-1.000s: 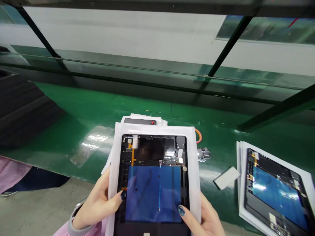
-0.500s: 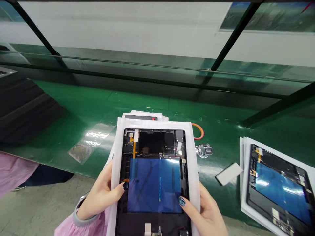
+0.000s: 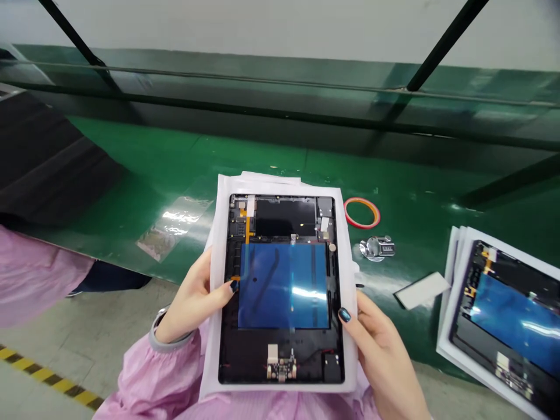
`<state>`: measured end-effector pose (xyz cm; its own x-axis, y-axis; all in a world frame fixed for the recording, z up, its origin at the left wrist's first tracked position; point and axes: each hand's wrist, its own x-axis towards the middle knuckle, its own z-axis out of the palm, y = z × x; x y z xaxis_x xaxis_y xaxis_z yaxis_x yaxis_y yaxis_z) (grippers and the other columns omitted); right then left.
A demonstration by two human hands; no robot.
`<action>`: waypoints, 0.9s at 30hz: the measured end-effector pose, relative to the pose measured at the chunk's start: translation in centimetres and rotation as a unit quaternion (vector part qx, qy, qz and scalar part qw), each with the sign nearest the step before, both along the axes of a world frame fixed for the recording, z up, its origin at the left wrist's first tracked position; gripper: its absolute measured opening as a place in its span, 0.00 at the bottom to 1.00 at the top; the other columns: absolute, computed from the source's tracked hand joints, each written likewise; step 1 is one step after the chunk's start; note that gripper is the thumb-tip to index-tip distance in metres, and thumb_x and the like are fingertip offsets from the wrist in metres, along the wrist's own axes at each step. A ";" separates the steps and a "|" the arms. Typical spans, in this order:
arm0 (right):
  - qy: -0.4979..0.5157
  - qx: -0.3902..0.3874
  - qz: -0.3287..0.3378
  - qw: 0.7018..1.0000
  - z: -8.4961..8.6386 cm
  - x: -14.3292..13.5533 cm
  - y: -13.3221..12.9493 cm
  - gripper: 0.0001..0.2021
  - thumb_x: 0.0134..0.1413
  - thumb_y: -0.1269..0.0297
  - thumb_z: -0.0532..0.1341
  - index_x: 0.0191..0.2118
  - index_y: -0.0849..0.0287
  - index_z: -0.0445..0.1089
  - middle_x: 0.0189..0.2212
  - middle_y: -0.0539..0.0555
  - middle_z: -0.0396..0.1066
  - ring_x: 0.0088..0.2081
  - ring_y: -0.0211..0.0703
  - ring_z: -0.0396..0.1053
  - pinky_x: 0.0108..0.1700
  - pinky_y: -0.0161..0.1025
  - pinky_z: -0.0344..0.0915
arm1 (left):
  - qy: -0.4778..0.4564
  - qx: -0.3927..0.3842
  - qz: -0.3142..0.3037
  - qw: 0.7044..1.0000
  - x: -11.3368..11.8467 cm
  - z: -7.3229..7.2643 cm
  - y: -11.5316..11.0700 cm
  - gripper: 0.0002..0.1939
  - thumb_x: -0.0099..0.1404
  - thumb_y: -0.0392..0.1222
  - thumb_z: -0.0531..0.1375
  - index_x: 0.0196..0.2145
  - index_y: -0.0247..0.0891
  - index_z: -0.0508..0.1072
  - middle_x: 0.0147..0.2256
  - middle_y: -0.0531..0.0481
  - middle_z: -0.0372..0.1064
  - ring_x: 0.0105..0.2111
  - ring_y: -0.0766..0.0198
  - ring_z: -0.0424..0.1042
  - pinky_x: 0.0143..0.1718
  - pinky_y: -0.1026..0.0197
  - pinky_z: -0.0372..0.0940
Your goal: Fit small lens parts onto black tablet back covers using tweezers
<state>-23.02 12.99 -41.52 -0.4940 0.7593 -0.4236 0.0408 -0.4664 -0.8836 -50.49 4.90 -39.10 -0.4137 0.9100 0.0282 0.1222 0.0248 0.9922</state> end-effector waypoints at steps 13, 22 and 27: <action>0.011 0.008 -0.016 1.000 0.2 -1.3 0.9 0.24 0.55 0.47 0.72 0.54 0.52 0.77 0.42 0.55 0.81 0.42 0.52 0.79 0.45 0.43 0.77 | -0.022 -0.037 -0.028 0.999 -0.5 0.4 1.2 0.15 0.63 0.43 0.68 0.48 0.42 0.79 0.40 0.51 0.81 0.37 0.59 0.76 0.38 0.64 0.71; -0.062 0.056 -0.244 0.966 -0.3 3.9 2.4 0.24 0.40 0.47 0.78 0.42 0.55 0.80 0.35 0.53 0.82 0.34 0.50 0.78 0.37 0.39 0.76 | -0.117 -0.099 -0.105 0.983 0.8 1.4 1.3 0.40 0.70 0.55 0.64 0.73 0.47 0.55 0.35 0.48 0.81 0.27 0.60 0.76 0.31 0.61 0.73; -0.136 0.010 -0.428 0.894 1.8 13.5 3.8 0.19 0.35 0.56 0.80 0.37 0.51 0.80 0.28 0.54 0.81 0.24 0.50 0.77 0.22 0.38 0.69 | -0.070 -0.064 -0.087 0.992 -0.4 1.5 0.9 0.22 0.72 0.53 0.61 0.62 0.59 0.72 0.33 0.51 0.82 0.25 0.60 0.77 0.31 0.62 0.74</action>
<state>-9.51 16.83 -39.76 0.3903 0.8187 -0.4212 -0.1075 -0.4139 -0.9040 -50.92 5.81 -37.59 -0.2418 0.9603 -0.1392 -0.0039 0.1425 0.9898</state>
